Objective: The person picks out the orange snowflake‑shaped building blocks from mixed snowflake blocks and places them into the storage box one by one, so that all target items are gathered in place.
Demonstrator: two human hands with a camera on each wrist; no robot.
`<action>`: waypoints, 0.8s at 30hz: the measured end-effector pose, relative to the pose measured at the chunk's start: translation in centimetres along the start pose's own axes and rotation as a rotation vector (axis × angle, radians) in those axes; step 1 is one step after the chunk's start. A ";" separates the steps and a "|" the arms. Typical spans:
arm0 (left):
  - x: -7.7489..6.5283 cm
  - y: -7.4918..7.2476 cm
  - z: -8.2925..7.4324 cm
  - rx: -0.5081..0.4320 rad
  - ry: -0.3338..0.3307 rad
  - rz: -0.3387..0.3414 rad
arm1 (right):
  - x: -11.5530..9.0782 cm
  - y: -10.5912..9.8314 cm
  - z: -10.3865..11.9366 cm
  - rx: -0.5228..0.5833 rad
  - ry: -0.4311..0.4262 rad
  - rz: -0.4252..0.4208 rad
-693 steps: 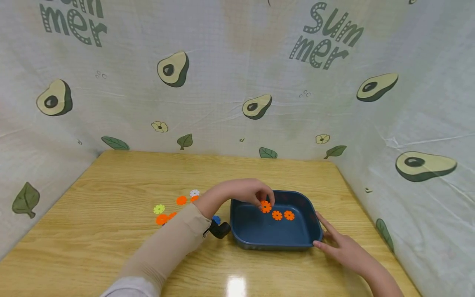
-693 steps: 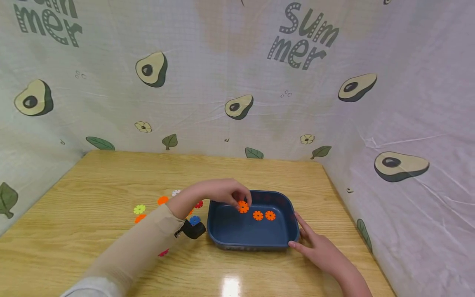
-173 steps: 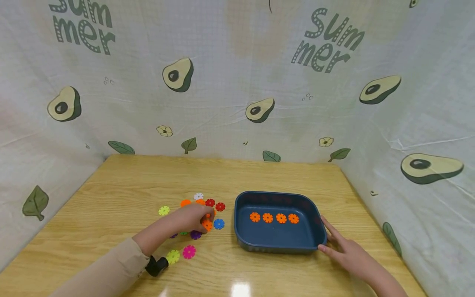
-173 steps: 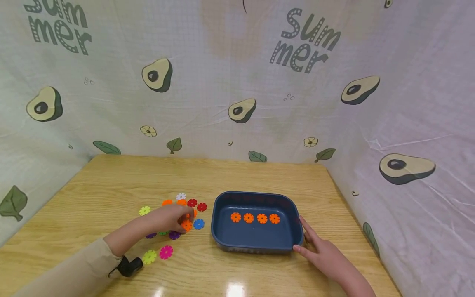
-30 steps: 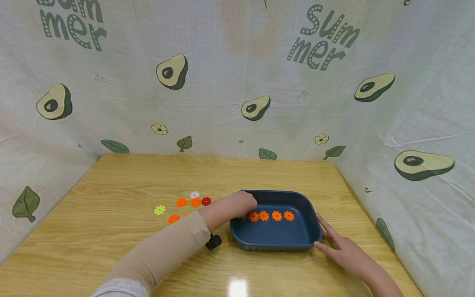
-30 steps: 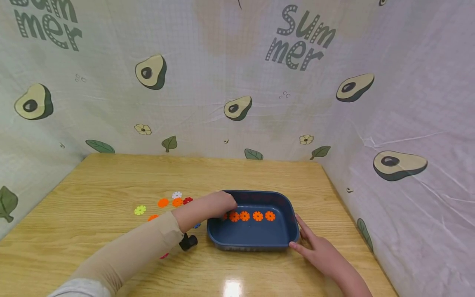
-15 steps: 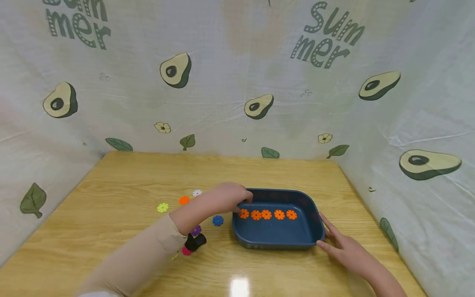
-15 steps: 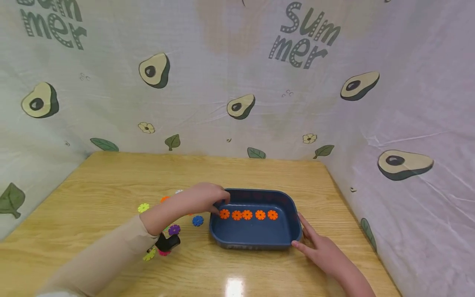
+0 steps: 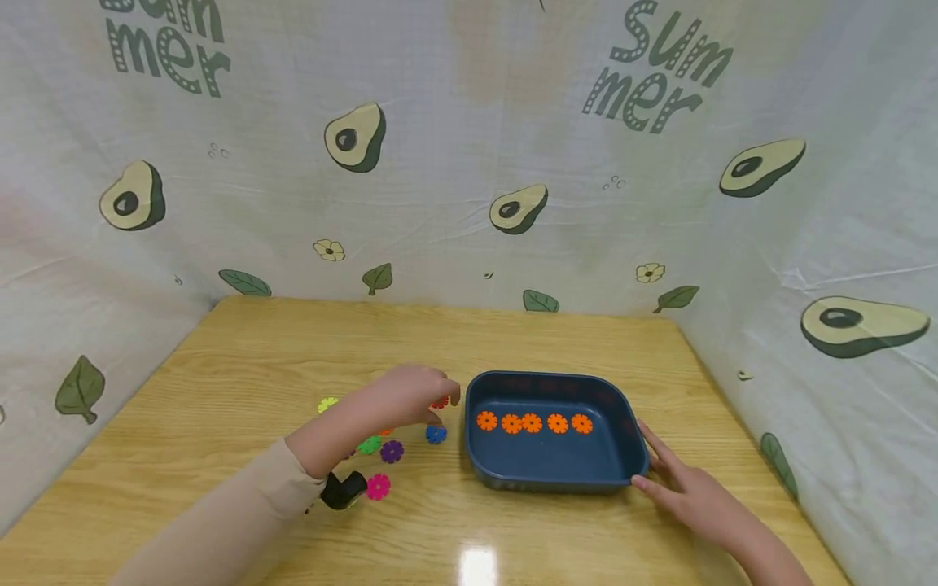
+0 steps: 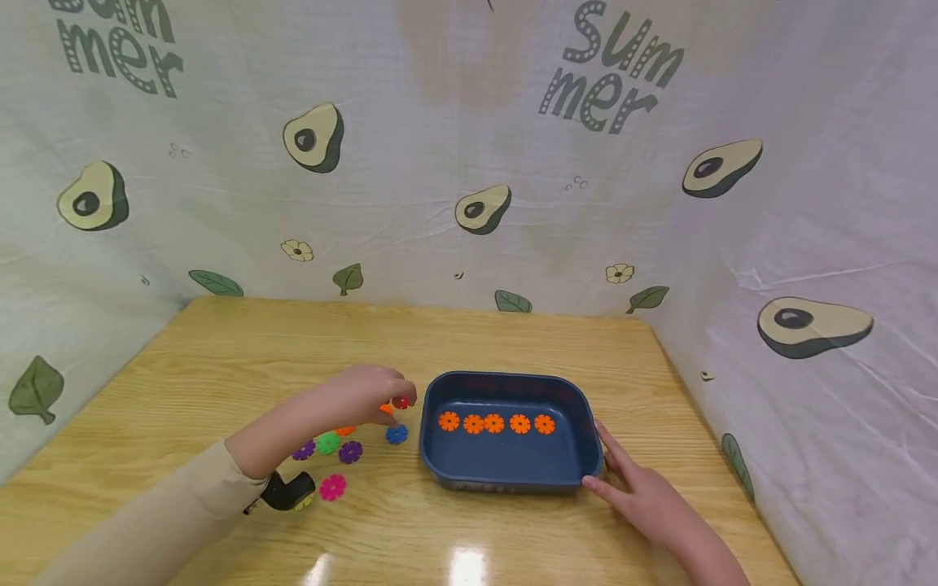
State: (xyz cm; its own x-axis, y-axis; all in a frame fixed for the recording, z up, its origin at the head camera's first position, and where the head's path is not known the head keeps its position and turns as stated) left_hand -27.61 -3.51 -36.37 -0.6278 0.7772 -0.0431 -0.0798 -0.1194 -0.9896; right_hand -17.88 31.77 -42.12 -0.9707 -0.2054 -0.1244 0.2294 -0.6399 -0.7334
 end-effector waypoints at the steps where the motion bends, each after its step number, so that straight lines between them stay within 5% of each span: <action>1: -0.2 0.2 0.2 -0.002 -0.003 0.001 | 0.0 0.0 0.0 -0.002 -0.005 -0.004; 9: -0.8 1.9 1.8 -0.077 -0.057 0.052 | 0.0 -0.1 0.1 0.002 -0.020 -0.014; 24: 0.2 5.4 4.4 -0.095 -0.177 0.174 | -0.1 -0.1 0.2 0.019 -0.028 -0.020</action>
State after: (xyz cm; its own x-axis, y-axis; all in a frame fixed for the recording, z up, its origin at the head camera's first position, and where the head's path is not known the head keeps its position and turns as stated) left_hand -31.55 -6.73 -41.15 -0.7518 0.6291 -0.1976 0.1090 -0.1770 -0.9782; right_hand -17.84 31.70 -41.87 -0.9729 -0.2128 -0.0904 0.2111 -0.6581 -0.7227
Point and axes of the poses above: each hand's wrist, its own x-axis towards the middle knuckle, its own y-axis out of the palm, z = x × y, the point moved 6 cm from there along x, towards the middle knuckle, and after that the axes turned 11 degrees about x, right-handed, at the moved point
